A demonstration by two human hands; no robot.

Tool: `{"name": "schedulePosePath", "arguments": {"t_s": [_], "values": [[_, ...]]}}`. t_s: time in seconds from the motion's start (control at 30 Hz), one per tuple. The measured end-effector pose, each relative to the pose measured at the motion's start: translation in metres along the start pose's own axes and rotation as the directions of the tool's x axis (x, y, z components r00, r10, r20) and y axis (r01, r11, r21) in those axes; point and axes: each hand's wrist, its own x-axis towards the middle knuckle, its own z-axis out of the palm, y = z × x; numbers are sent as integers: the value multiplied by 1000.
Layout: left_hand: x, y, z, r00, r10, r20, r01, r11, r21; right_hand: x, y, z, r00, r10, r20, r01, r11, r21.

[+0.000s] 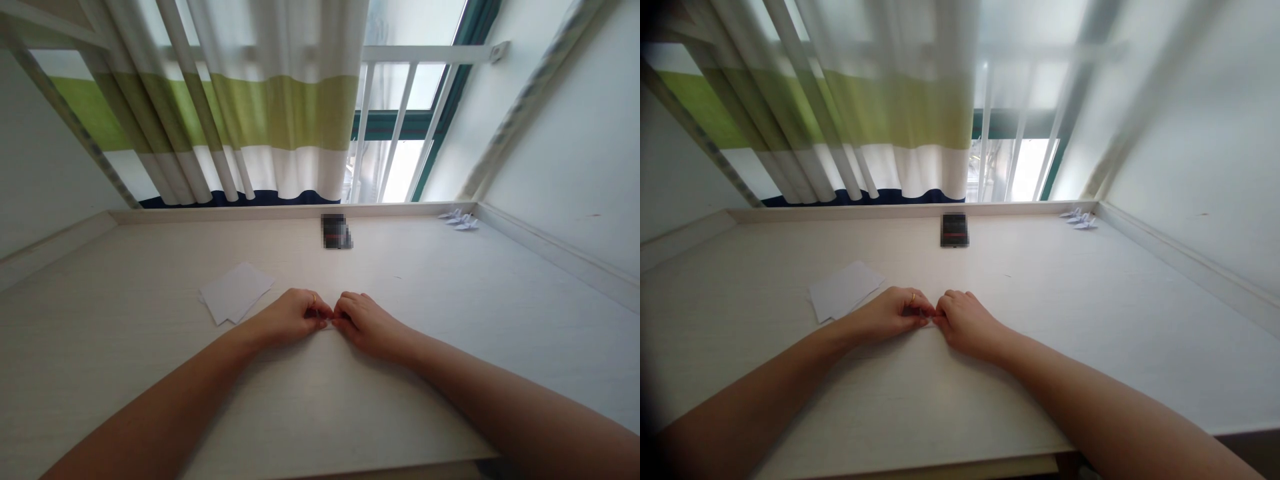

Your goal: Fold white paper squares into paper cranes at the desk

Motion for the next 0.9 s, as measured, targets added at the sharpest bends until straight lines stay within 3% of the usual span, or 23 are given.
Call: {"name": "schedulePosePath", "arguments": {"t_s": [0.9], "values": [[0,4,4,996,-83,-13,80,983,-166,1,-2,-2,999,51,14,-52,998,46]]}}
